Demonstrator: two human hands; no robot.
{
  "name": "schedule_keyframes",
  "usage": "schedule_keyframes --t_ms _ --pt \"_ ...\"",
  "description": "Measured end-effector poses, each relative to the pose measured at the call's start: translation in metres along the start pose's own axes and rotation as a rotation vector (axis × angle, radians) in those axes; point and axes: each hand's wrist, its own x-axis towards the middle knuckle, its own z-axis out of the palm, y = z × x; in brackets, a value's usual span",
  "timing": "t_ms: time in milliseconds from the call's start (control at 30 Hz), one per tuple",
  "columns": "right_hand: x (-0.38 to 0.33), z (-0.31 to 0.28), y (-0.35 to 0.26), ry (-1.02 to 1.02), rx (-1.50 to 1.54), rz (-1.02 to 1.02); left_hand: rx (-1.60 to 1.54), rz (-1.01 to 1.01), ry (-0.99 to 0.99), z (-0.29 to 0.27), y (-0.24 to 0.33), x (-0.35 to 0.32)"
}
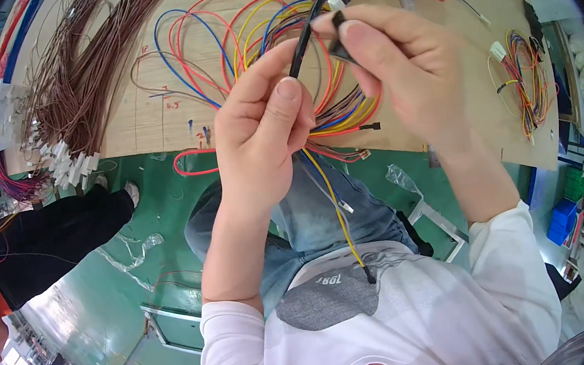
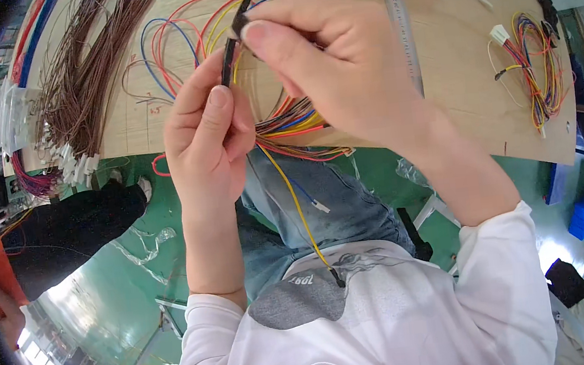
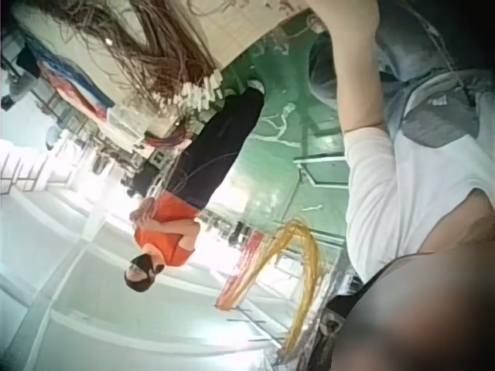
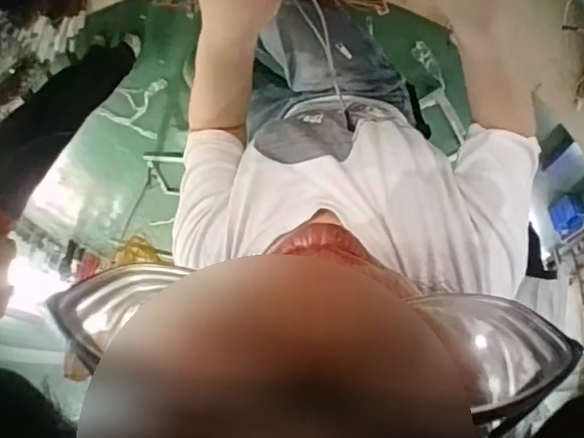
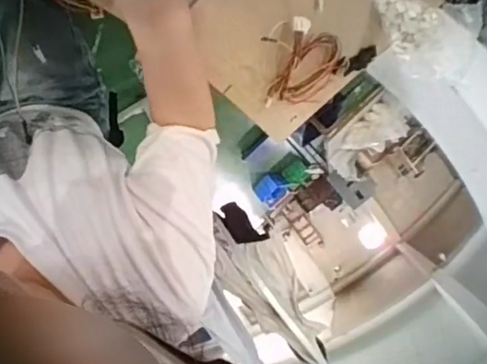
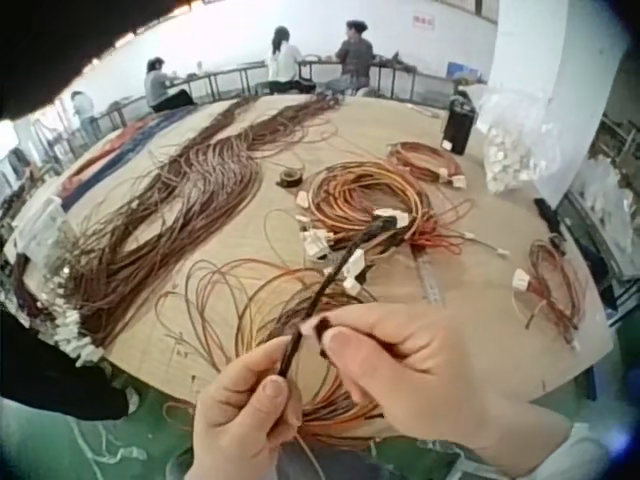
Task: Sorting bundles of colored electrical wires and applying electrical tape to the connectors and wire bundles.
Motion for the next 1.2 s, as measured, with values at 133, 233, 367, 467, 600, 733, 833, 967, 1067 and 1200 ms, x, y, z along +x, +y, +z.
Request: schedule_keyframes --t_ms 133,233,367,467,600,733,833,967,1067,1200 --pt "0.006 0.005 0.008 0.023 -0.154 -0.057 0.025 -0.004 0.018 0.004 -0.002 -0.004" --pt "0.004 0.007 0.008 0.027 -0.157 -0.094 0.005 -0.002 0.022 0.003 -0.003 -0.003" --pt "0.003 0.009 0.009 0.069 -0.175 -0.153 -0.017 -0.023 -0.025 0.002 -0.002 -0.003" --pt "0.002 0.010 0.013 0.083 -0.210 -0.152 -0.102 -0.046 -0.054 0.000 -0.003 -0.002" --pt "0.001 0.015 0.008 0.124 -0.172 -0.179 -0.184 -0.053 -0.057 -0.001 -0.003 -0.003" --pt "0.004 0.032 0.005 0.230 -0.059 -0.240 -0.072 0.027 0.061 0.015 0.003 0.001" --pt "0.007 0.031 -0.001 0.306 0.020 -0.284 -0.017 0.004 0.121 0.022 0.009 0.005" --pt "0.015 -0.009 -0.001 0.123 0.389 0.206 -0.126 -0.042 0.049 0.014 0.011 0.003" --pt "0.019 -0.012 -0.008 -0.035 0.433 0.182 -0.111 -0.034 0.051 0.015 0.010 0.002" --pt "0.022 -0.011 -0.031 0.014 0.064 0.157 0.307 0.355 0.227 0.033 0.006 0.001"
